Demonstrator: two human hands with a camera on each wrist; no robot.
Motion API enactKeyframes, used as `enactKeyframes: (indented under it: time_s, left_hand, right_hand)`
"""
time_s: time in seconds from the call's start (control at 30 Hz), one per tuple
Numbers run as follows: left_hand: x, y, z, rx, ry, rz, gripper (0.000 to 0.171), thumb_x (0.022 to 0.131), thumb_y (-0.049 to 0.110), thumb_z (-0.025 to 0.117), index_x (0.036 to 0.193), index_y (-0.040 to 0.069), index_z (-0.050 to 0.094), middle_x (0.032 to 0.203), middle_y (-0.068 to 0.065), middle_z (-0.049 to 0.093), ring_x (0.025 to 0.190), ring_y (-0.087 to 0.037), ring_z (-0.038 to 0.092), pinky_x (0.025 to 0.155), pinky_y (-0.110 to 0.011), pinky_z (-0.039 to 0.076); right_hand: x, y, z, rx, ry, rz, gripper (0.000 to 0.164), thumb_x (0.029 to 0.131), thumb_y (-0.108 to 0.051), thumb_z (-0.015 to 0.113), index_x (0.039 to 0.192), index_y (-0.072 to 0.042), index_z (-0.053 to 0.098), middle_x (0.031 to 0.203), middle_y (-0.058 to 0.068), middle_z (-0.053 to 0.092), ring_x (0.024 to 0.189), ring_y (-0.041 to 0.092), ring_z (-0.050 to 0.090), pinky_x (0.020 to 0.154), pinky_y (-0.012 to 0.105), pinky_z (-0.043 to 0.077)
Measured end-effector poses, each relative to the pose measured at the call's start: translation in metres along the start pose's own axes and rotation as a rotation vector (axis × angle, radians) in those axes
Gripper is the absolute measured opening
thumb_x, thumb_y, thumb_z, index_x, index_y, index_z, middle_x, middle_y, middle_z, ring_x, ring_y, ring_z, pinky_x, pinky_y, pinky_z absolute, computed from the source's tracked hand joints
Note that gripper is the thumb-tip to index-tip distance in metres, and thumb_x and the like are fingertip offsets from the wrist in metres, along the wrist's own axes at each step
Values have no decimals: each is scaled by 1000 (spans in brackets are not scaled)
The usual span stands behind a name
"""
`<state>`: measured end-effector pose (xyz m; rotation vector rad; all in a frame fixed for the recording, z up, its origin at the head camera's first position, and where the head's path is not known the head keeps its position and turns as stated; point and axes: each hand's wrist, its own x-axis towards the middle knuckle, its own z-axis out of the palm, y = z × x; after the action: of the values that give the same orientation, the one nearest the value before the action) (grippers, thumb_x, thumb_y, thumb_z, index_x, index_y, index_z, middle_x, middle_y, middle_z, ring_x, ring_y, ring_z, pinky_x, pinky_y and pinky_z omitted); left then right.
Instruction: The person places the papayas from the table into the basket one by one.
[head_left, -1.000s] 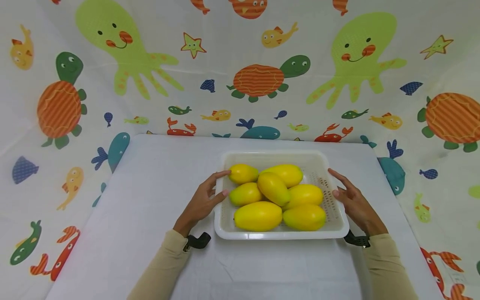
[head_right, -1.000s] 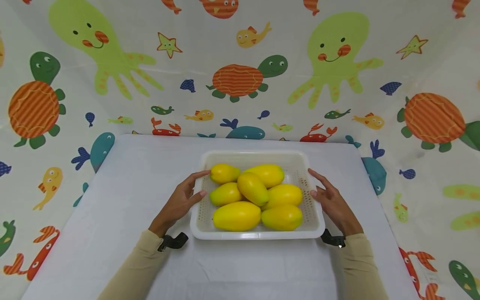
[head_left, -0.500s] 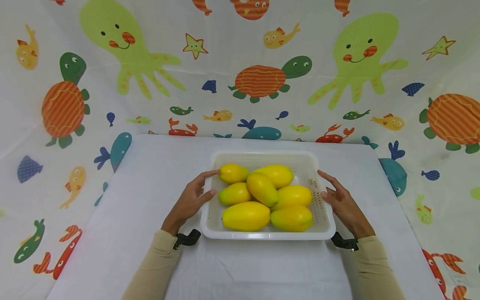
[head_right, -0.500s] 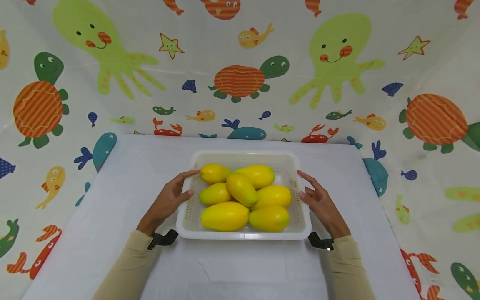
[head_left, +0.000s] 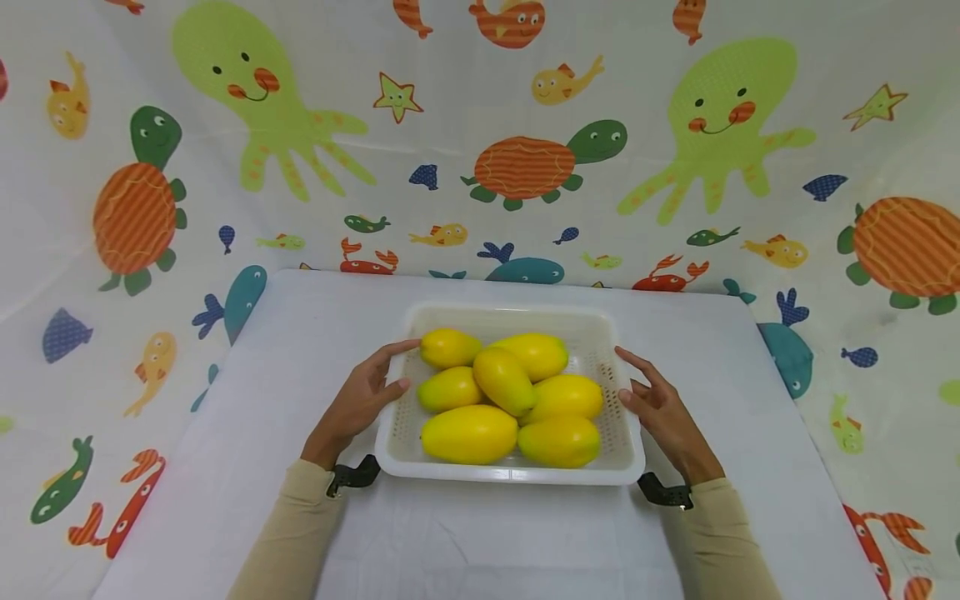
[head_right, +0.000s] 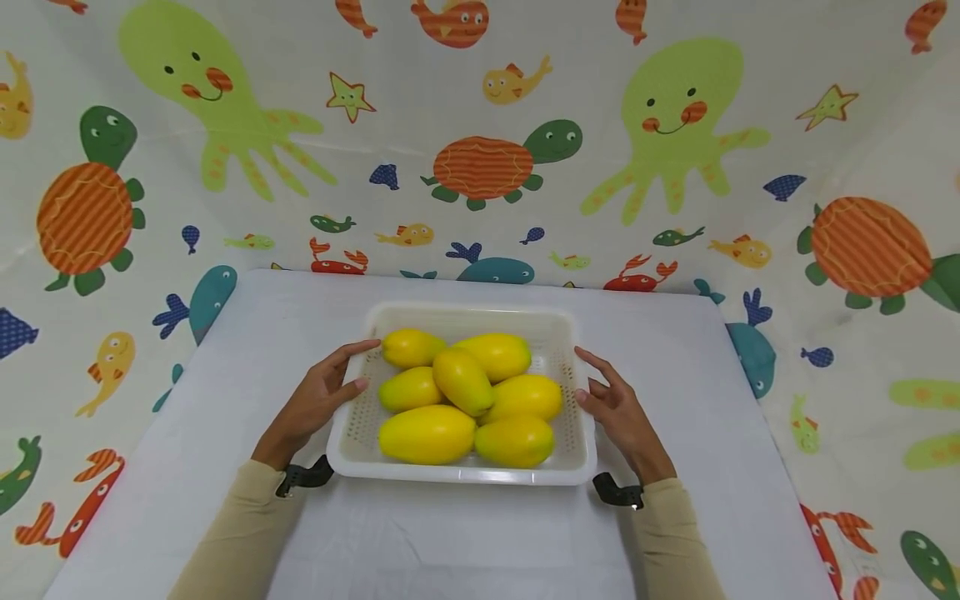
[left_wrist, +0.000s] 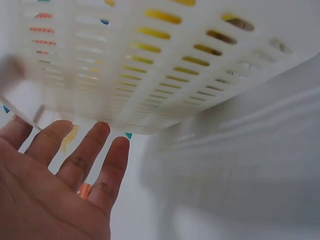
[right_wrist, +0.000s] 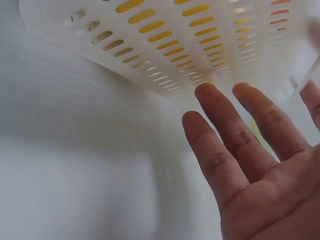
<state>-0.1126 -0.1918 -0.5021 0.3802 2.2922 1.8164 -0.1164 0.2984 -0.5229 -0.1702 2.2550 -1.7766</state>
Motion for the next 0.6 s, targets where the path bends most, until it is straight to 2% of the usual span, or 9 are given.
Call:
enactKeyframes:
  time_s: [0.17, 0.3, 0.47, 0.6]
  left_hand:
    - [-2, -2, -4, -39, 6, -6, 58, 108, 7, 58, 162, 22, 43, 173, -2, 34, 138, -40, 53, 92, -32, 63]
    - [-2, -4, -6, -45, 3, -3, 58, 108, 8, 58, 162, 22, 43, 173, -3, 34, 136, -39, 54, 92, -35, 64]
    - [-2, -6, -6, -60, -7, -11, 57, 109, 10, 58, 162, 23, 42, 172, -6, 35, 127, -35, 61, 89, -43, 66]
    - [-2, -6, -6, -64, -9, -12, 57, 109, 9, 57, 162, 22, 42, 172, -7, 34, 124, -38, 63, 86, -47, 66]
  right_hand:
    - [1, -1, 6, 0, 1, -20, 65, 110, -27, 60, 167, -38, 31, 159, 22, 53, 111, 15, 75, 87, 40, 66]
    - [2, -2, 8, 4, 12, -33, 64, 110, -26, 60, 167, -36, 31, 157, 25, 55, 106, 15, 77, 83, 41, 67]
    - [1, -2, 7, 7, 11, -33, 65, 110, -25, 60, 167, -36, 31, 156, 24, 56, 104, 17, 79, 81, 44, 67]
    - [0, -2, 8, 11, 6, -28, 65, 110, -25, 59, 167, -37, 31, 156, 23, 56, 104, 20, 79, 79, 47, 67]
